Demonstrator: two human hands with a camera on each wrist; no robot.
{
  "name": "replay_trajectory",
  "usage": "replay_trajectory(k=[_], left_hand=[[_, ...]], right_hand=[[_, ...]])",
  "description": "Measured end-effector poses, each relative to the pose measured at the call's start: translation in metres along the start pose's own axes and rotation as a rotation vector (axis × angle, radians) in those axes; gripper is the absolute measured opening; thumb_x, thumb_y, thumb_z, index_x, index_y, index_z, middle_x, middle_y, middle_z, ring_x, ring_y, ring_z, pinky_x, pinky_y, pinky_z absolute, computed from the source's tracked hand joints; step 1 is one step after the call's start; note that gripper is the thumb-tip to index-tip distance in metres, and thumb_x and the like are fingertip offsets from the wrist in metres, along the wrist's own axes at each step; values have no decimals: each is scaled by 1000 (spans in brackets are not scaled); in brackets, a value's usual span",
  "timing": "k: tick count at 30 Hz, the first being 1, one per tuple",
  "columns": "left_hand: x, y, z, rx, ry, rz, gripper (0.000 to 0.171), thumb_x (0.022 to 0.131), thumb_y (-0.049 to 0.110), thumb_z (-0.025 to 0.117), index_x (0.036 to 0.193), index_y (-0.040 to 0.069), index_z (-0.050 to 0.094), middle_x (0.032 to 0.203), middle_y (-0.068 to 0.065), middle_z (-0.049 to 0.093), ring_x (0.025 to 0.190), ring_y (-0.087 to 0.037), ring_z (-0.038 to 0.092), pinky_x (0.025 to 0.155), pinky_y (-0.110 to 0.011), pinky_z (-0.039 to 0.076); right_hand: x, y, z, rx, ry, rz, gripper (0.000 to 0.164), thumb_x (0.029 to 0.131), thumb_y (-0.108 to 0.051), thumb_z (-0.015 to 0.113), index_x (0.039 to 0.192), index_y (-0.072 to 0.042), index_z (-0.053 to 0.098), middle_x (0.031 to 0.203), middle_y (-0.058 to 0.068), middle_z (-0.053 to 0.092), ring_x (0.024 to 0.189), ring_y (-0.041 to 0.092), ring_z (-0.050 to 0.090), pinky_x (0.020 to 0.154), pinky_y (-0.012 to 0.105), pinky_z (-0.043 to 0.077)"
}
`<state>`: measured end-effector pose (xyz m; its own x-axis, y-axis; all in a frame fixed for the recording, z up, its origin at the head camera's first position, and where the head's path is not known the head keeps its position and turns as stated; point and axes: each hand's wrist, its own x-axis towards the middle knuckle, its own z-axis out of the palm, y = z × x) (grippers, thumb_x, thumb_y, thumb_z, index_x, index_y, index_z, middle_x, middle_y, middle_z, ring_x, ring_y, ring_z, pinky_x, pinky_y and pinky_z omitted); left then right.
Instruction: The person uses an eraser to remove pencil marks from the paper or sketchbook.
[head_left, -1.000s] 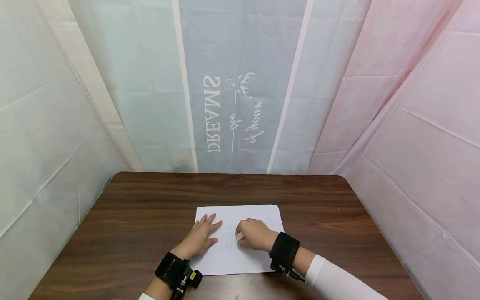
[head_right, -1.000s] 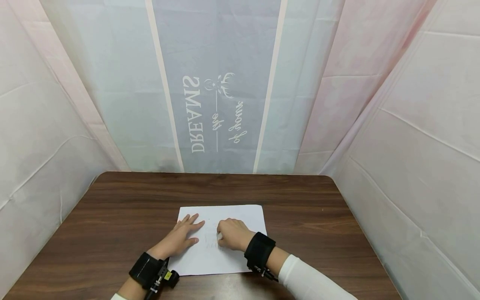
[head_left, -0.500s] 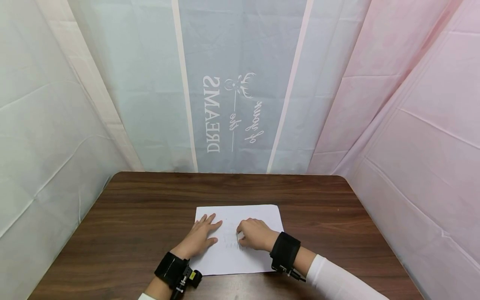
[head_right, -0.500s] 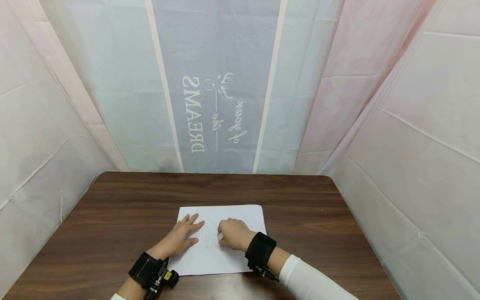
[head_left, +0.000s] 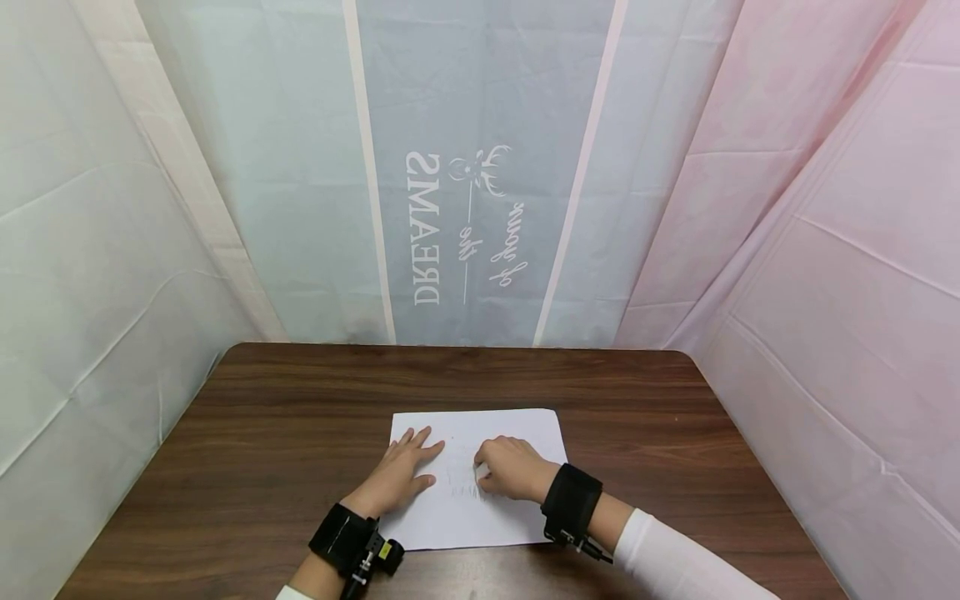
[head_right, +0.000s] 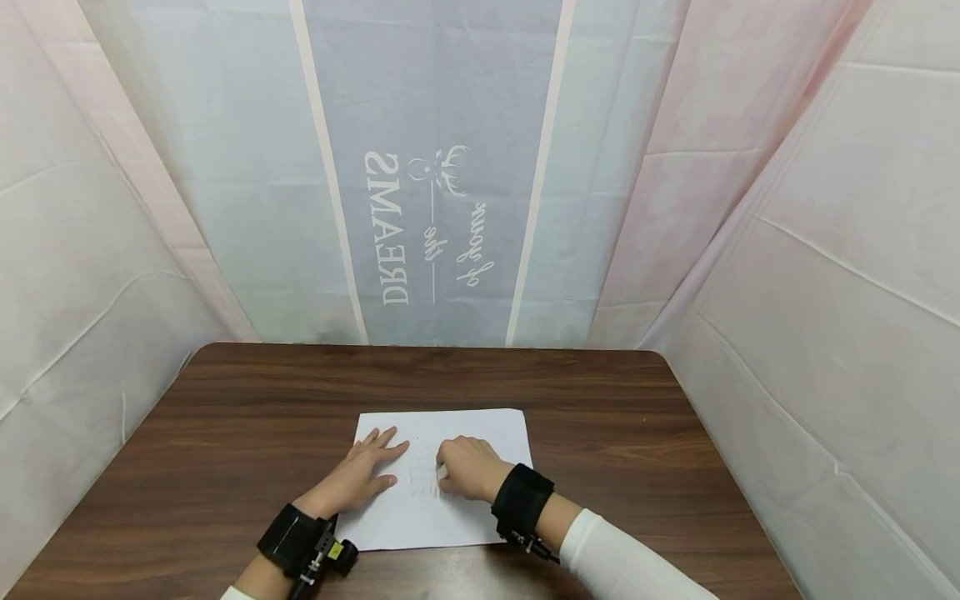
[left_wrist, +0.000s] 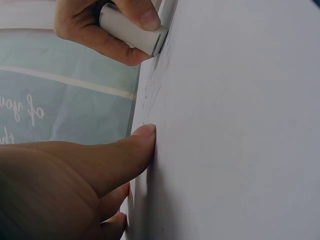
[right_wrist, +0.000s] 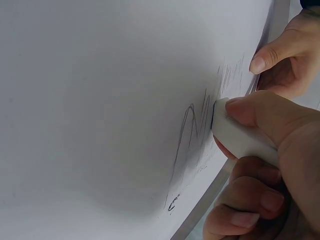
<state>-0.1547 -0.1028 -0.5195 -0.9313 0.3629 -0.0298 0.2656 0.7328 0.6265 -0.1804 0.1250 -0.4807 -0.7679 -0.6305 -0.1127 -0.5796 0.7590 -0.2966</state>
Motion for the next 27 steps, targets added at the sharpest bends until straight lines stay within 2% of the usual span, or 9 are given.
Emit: replay_trajectory(k=[10,27], left_hand=[[0,0,0,-2,-5,-11,50,93,10,71,142,5,59,160,-26,36,151,-52,24,120,-69,20],[-1,3,-1,-12,-2,-14,51,92,10,72,141,4,59,160,-26,37,151,-52,24,120,-70,19]], right_hand=[[0,2,2,2,-5,11,24,84,-13,80,106,-4,78,92,4,77,62,3,53,53,18,44],[-3,3,1,7,-8,11,25,84,-12,79,107,-4,78,99,7,78,66,4,53,55,19,44]])
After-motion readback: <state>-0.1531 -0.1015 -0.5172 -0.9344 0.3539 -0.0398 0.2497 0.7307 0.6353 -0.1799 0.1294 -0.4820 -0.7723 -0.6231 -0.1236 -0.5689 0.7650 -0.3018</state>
